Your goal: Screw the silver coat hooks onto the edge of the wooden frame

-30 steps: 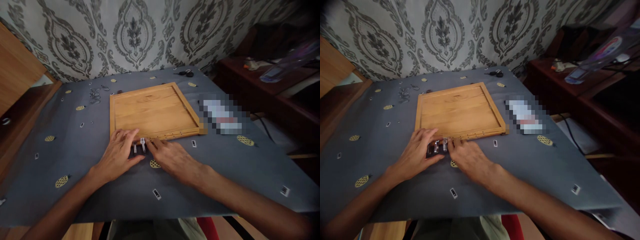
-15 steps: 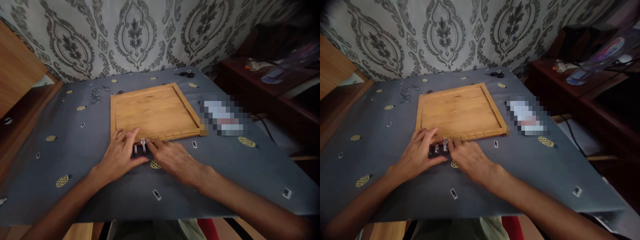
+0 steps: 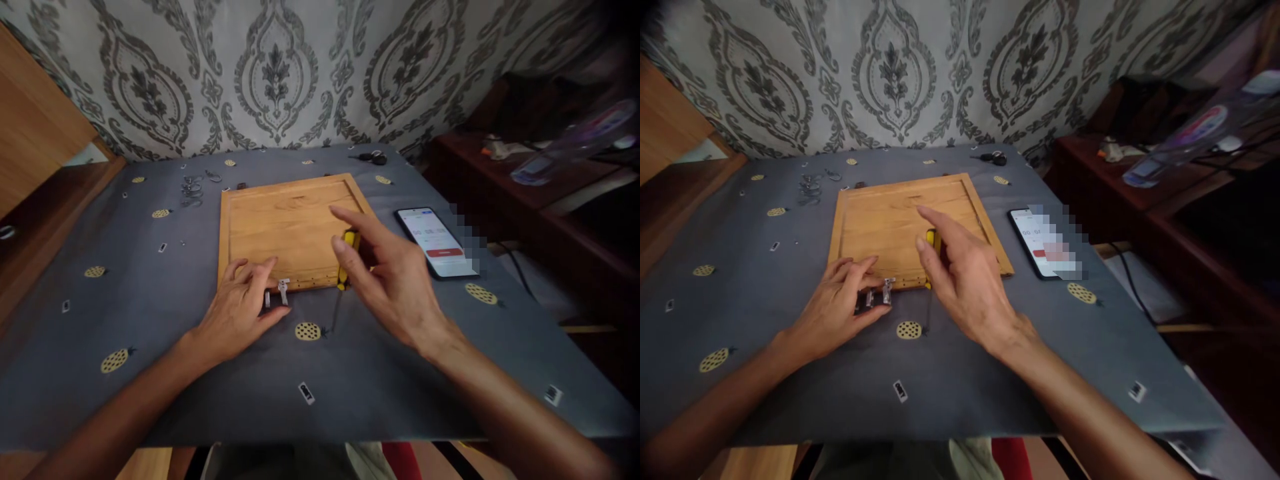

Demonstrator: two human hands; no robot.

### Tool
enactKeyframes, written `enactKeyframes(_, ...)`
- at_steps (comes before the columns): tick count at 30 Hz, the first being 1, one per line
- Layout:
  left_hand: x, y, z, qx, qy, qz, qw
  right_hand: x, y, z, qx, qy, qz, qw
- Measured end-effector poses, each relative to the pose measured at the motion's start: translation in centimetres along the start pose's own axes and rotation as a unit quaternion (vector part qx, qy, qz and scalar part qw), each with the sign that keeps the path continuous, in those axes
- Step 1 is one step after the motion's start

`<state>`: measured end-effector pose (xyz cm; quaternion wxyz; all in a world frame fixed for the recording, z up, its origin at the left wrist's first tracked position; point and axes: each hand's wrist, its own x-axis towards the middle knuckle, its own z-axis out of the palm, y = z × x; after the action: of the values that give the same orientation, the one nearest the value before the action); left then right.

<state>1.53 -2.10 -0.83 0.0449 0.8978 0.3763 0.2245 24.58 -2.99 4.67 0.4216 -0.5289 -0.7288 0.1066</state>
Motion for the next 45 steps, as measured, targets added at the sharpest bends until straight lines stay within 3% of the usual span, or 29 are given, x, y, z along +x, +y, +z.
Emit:
enactKeyframes(2, 0.0, 0.0, 0.0, -0.002, 0.000, -0.002, 1.000, 0.2, -0.1, 0.3, 0.073, 0.053, 0.030, 0.995)
enactKeyframes(5, 0.0, -0.1, 0.1, -0.004, 0.002, -0.001, 1.000, 0.2, -0.1, 1.5, 0.139, 0.080, 0.050, 0.986)
enactKeyframes(9, 0.0, -0.1, 0.2, 0.000, 0.006, 0.000, 1.000, 0.1, -0.1, 2.8, 0.129, 0.106, -0.002, 0.986)
enactKeyframes(15, 0.1, 0.0, 0.2, -0.005, 0.001, -0.007, 1.000, 0.2, 0.0, 3.1, 0.097, 0.095, -0.092, 0.986)
enactKeyframes(28, 0.1, 0.0, 0.1, -0.012, -0.004, -0.007, 1.000, 0.3, 0.3, 3.4, 0.073, 0.083, -0.126, 0.986)
enactKeyframes(32, 0.1, -0.1, 0.1, -0.016, -0.005, -0.006, 1.000, 0.8, 0.1, 3.0, 0.057, 0.061, -0.161, 0.984)
enactKeyframes(38, 0.2, 0.0, 0.1, -0.027, -0.006, -0.007, 1.000, 2.3, -0.6, 2.5, 0.070, -0.024, -0.240, 0.968)
enactKeyframes(45, 0.3, 0.2, 0.0, -0.037, -0.006, -0.010, 0.999, 2.5, -0.8, 2.2, 0.095, -0.073, -0.243, 0.963)
